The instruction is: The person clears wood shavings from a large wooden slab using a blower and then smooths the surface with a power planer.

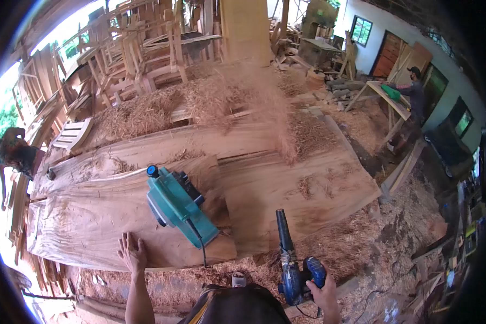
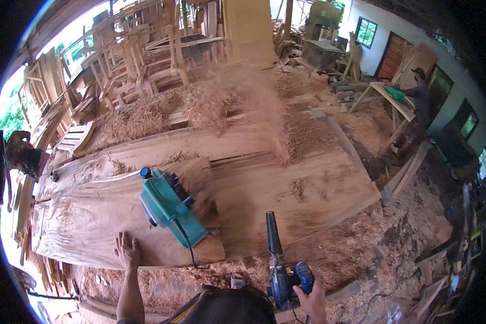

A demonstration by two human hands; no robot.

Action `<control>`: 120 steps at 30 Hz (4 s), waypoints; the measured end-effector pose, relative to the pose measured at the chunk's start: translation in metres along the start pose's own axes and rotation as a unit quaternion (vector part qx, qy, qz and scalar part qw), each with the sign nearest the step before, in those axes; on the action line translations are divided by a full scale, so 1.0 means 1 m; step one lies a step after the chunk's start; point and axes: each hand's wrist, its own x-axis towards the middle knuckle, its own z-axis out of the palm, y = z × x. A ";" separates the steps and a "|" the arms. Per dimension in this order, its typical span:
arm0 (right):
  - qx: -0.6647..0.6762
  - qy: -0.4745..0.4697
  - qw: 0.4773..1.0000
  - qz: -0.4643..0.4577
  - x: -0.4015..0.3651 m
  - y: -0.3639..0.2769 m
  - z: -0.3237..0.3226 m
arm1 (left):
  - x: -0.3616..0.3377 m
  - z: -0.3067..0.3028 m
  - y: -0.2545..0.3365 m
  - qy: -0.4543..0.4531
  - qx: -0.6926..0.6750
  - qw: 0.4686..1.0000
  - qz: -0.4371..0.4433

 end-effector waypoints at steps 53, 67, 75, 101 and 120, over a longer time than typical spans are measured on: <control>-0.049 -0.067 0.991 -0.103 0.114 -0.083 -0.007 | -0.004 -0.007 0.007 0.007 -0.030 1.000 -0.006; 0.107 -0.062 0.990 -0.069 0.206 -0.118 -0.040 | -0.004 -0.006 0.005 0.012 -0.033 0.999 -0.006; 0.169 0.051 0.983 -0.045 0.278 -0.131 -0.002 | -0.006 -0.011 0.007 0.011 -0.045 0.999 -0.003; 0.184 -0.051 0.976 -0.105 0.346 -0.117 0.032 | -0.007 -0.011 0.017 0.017 -0.045 0.999 -0.015; 0.237 0.054 0.970 -0.022 0.334 -0.137 0.043 | -0.006 -0.009 0.013 0.016 -0.041 0.999 -0.008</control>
